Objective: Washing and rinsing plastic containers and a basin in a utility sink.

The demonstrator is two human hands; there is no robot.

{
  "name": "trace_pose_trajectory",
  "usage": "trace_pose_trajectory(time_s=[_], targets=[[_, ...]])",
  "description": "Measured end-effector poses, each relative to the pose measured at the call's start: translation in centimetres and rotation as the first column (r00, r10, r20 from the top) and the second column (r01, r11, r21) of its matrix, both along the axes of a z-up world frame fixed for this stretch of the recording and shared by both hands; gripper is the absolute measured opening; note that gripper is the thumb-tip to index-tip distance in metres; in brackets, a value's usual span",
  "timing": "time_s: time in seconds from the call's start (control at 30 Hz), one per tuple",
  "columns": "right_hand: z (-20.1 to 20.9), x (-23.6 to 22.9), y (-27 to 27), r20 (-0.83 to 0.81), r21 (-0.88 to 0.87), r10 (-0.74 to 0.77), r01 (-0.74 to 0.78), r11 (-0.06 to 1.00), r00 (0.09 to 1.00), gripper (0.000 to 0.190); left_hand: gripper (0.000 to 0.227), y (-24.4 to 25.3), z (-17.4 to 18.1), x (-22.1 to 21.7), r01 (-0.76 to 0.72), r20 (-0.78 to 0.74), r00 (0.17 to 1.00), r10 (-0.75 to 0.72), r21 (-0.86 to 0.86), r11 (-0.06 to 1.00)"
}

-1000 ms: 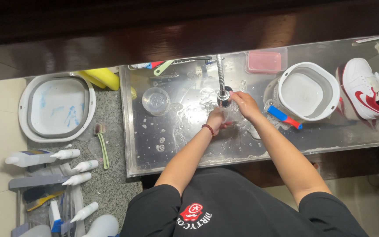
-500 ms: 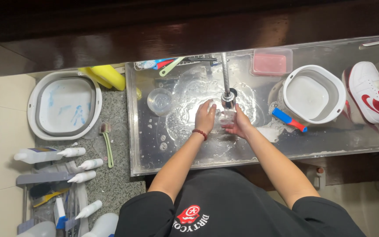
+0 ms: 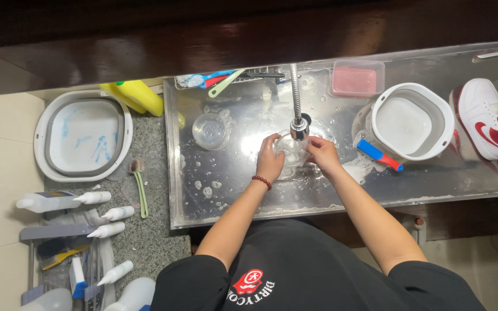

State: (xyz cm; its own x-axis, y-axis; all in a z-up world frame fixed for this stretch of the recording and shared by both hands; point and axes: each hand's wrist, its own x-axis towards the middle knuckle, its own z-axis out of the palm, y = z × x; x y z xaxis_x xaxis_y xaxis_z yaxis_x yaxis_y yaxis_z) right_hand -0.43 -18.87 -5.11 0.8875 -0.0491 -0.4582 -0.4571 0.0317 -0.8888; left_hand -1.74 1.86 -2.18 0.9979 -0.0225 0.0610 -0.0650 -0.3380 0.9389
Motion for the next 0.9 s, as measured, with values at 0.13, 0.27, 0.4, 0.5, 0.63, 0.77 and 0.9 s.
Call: trace_pose_trajectory(time_s=[0.13, 0.27, 0.4, 0.5, 0.63, 0.77, 0.9], targets=[[5.2, -0.4, 0.8, 0.101, -0.162, -0.014, 0.030, 0.986, 0.995, 0.028, 0.047, -1.5, -5.0, 1.2, -0.024, -0.054, 0.998, 0.020, -0.076, 0.997], [7.0, -0.9, 0.4, 0.418, -0.467, 0.117, 0.103, 0.878, 0.901, 0.025, 0.050, -3.0, -7.5, 2.3, -0.139, -0.420, 0.883, -0.210, -0.661, 0.737], [5.0, -1.1, -1.2, 0.586, -0.583, 0.279, 0.156, 0.797, 0.761, 0.035, 0.058, -3.5, -6.7, 1.9, -0.225, -0.475, 0.721, -0.505, -0.849, 0.478], [7.3, -1.2, -0.1, 0.106, -0.325, -0.032, 0.065, 0.943, 0.994, 0.043, 0.061, -3.1, -6.8, 1.1, -0.260, -0.542, 0.651, -0.532, -0.817, 0.515], [3.4, -1.6, -0.9, -0.020, 0.000, -0.123, 0.123, 0.992, 0.992, 0.037, 0.072, -1.7, -7.4, -0.8, -0.181, -0.609, 0.666, -0.430, -0.692, 0.699], [1.2, -2.2, -0.2, -0.305, 0.269, -0.108, 0.194, 0.944, 0.946, 0.038, 0.087, -0.3, -5.3, -2.5, 0.158, -0.272, 0.929, -0.251, -0.323, 0.933], [-1.4, -2.4, 0.7, -0.424, 0.433, 0.012, 0.191, 0.881, 0.906, 0.035, 0.091, 1.1, 2.0, -2.2, 0.174, -0.162, 0.969, -0.185, -0.078, 0.982]])
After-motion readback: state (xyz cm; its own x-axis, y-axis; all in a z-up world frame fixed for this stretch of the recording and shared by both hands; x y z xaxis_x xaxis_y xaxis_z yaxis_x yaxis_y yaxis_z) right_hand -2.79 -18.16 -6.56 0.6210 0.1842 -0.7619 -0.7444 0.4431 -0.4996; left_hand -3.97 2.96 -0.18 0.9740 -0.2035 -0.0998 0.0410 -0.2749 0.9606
